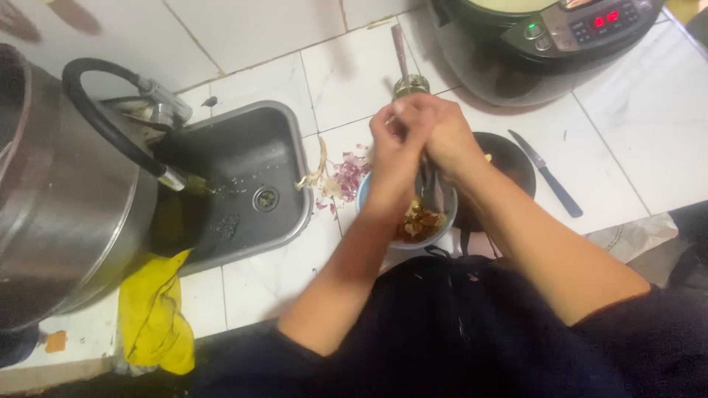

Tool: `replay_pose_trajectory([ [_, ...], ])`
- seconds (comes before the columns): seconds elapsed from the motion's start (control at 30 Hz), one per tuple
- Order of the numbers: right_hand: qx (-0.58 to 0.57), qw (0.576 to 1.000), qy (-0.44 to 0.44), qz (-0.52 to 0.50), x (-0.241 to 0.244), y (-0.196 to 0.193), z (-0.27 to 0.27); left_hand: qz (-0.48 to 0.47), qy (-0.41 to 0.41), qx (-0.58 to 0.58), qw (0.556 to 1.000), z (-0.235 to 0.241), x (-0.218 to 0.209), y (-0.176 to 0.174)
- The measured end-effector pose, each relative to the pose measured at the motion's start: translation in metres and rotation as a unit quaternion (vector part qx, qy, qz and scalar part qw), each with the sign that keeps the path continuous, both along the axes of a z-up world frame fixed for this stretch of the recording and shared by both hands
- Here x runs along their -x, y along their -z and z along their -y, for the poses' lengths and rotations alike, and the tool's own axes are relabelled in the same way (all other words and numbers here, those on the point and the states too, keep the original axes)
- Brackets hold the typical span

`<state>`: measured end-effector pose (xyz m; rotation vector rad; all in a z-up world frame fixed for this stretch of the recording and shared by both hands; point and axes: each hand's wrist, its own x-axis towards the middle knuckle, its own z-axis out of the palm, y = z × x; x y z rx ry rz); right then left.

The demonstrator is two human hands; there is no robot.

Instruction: Crush garlic cloves using a garlic press into a bowl of chopped vegetables.

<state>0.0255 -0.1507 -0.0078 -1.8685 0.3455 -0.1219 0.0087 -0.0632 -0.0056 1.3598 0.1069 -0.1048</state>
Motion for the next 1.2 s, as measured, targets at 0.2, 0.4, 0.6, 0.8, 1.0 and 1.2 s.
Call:
replay_pose_trajectory([
  [0.2, -0.322, 0.946, 0.019, 0.032, 0.019, -0.016, 0.001, 0.033, 0.15, 0.087, 0.984, -0.026, -0.022, 0.026],
  [0.4, -0.299, 0.949, 0.021, 0.099, -0.002, 0.021, 0.002, 0.13, 0.149, -0.098, 0.975, -0.001, -0.006, 0.036],
  [0.6, -0.103, 0.993, 0.013, 0.063, -0.019, 0.049, 0.004, 0.044, 0.117, -0.232, 0.965, -0.001, 0.005, 0.008],
  [0.8, 0.011, 0.998, -0.013, 0.067, -0.008, 0.029, -0.014, 0.039, 0.129, -0.187, 0.973, -0.003, 0.008, 0.005],
  [1.0, 0.002, 0.991, -0.051, 0.124, -0.004, -0.003, -0.019, 0.039, 0.146, -0.129, 0.98, -0.002, 0.006, -0.003],
  [1.2, 0.011, 0.982, -0.064, 0.176, -0.005, -0.006, -0.023, 0.049, 0.154, -0.072, 0.984, -0.003, 0.007, -0.01],
])
